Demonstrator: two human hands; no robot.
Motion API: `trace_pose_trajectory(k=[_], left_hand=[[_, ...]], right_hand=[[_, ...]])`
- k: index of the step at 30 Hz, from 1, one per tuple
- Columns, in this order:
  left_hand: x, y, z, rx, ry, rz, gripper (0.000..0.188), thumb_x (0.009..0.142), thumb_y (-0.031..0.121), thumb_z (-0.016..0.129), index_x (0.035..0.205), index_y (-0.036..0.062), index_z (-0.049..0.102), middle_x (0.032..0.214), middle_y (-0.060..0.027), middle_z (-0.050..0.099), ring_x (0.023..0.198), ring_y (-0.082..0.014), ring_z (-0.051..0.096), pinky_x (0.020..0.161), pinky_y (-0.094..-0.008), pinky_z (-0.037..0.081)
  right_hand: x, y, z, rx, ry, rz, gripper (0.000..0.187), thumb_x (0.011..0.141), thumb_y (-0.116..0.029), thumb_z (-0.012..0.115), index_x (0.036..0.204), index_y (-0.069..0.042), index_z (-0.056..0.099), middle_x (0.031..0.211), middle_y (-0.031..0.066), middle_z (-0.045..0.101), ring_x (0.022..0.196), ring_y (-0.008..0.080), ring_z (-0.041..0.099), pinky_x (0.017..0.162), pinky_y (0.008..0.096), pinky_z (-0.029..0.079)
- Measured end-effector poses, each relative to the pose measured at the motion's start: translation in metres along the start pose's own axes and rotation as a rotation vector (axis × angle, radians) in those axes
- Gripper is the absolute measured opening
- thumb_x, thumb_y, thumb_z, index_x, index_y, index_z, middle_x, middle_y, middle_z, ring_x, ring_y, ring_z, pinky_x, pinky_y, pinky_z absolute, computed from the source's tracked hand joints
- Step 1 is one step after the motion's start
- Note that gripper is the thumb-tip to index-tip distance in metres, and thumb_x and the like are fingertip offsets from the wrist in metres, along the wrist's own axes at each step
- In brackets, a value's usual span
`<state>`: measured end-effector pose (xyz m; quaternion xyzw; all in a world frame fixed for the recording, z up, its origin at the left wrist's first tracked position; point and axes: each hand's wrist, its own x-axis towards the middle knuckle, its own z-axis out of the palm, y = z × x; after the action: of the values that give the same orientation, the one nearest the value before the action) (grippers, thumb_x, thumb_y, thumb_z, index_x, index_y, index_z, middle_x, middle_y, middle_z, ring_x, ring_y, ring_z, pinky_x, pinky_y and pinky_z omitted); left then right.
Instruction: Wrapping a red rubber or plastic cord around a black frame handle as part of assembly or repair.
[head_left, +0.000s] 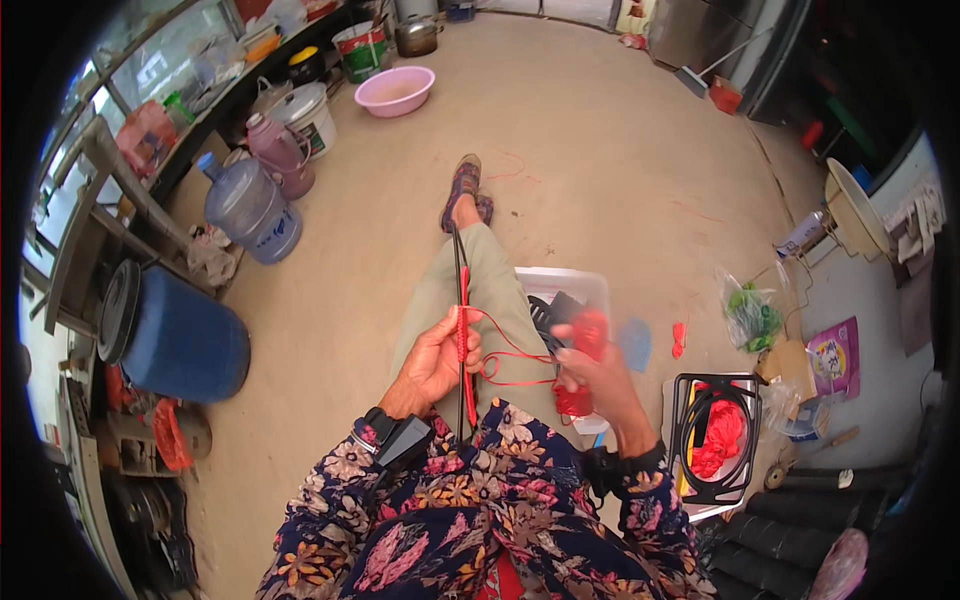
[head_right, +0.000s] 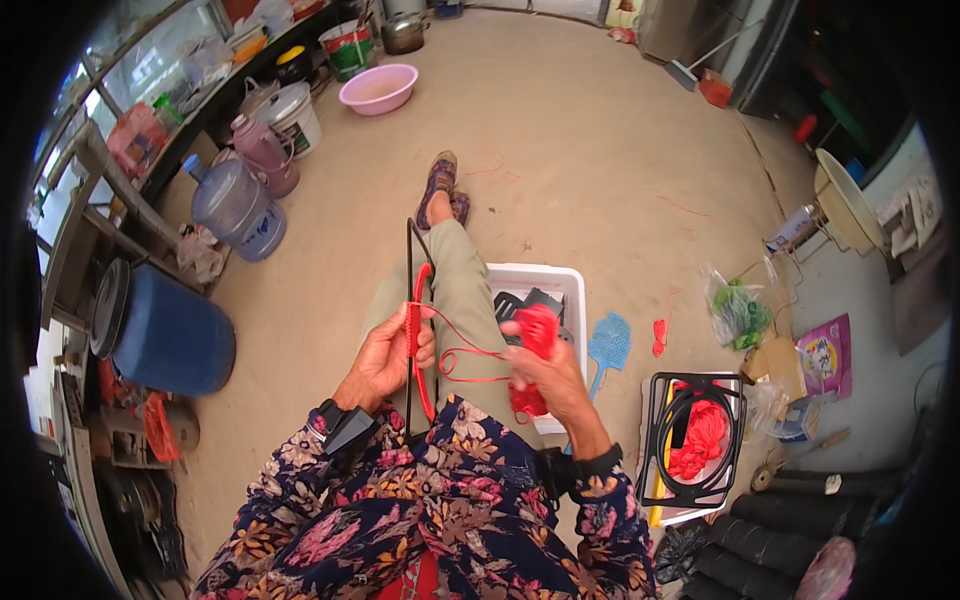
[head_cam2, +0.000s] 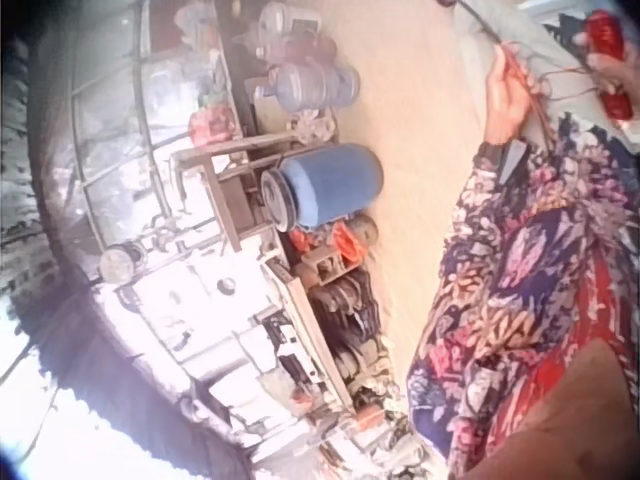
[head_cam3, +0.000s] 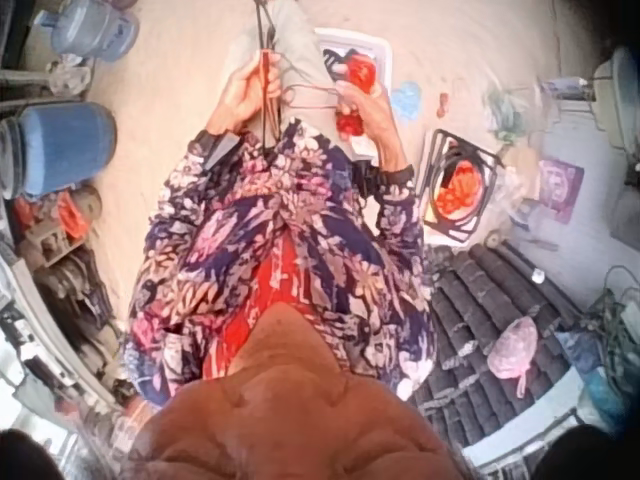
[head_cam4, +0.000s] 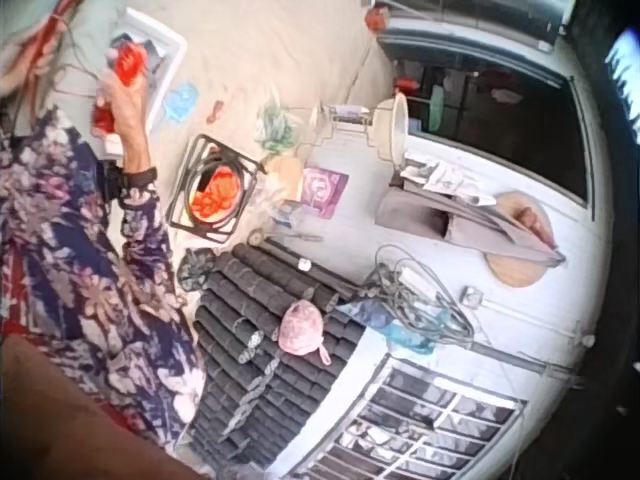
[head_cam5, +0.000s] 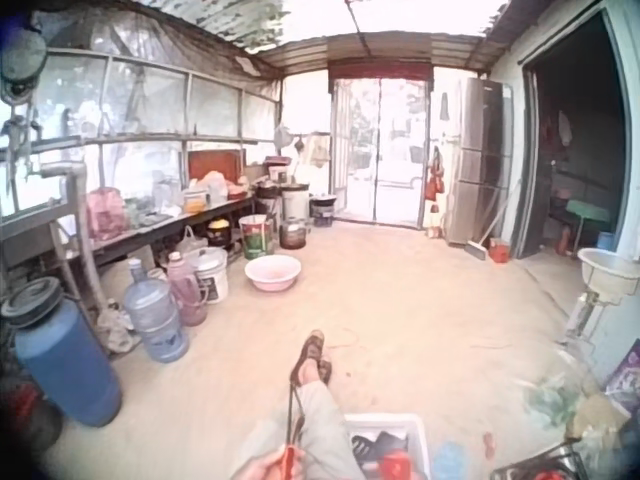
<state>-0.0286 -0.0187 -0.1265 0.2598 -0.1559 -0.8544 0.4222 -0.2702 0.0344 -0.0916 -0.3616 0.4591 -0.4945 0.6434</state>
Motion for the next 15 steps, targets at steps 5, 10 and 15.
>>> trace_pose_trajectory(k=[5, 10, 15], left_hand=[[-0.006, 0.001, -0.004, -0.084, 0.015, 0.050, 0.041, 0.099, 0.039, 0.037, 0.113, 0.0024, 0.052, 0.071, -0.0053, 0.048, 0.058, -0.0164, 0.045, 0.052, -0.0287, 0.035], [-0.012, 0.001, 0.003, -0.074, 0.040, 0.121, 0.040, 0.099, 0.038, 0.038, 0.115, 0.0035, 0.050, 0.068, -0.0031, 0.048, 0.053, -0.0135, 0.043, 0.047, -0.0257, 0.033], [-0.020, 0.003, 0.022, 0.001, 0.055, 0.187, 0.041, 0.096, 0.036, 0.047, 0.117, 0.0002, 0.046, 0.066, -0.0028, 0.047, 0.054, -0.0131, 0.045, 0.047, -0.0256, 0.034]], right_hand=[[0.066, 0.008, 0.049, -0.285, -0.225, 0.080, 0.021, 0.085, -0.023, 0.065, 0.092, -0.004, 0.061, 0.061, -0.0012, 0.053, 0.052, 0.0073, 0.050, 0.048, 0.0237, 0.038], [0.085, 0.021, 0.069, -0.287, -0.304, 0.232, 0.029, 0.087, -0.030, 0.063, 0.072, -0.006, 0.058, 0.054, -0.0005, 0.051, 0.049, 0.0083, 0.049, 0.047, 0.0248, 0.040], [0.073, 0.023, 0.055, -0.168, -0.303, 0.207, 0.026, 0.088, -0.024, 0.064, 0.071, -0.006, 0.057, 0.055, -0.0011, 0.049, 0.050, 0.0074, 0.048, 0.047, 0.0250, 0.040]])
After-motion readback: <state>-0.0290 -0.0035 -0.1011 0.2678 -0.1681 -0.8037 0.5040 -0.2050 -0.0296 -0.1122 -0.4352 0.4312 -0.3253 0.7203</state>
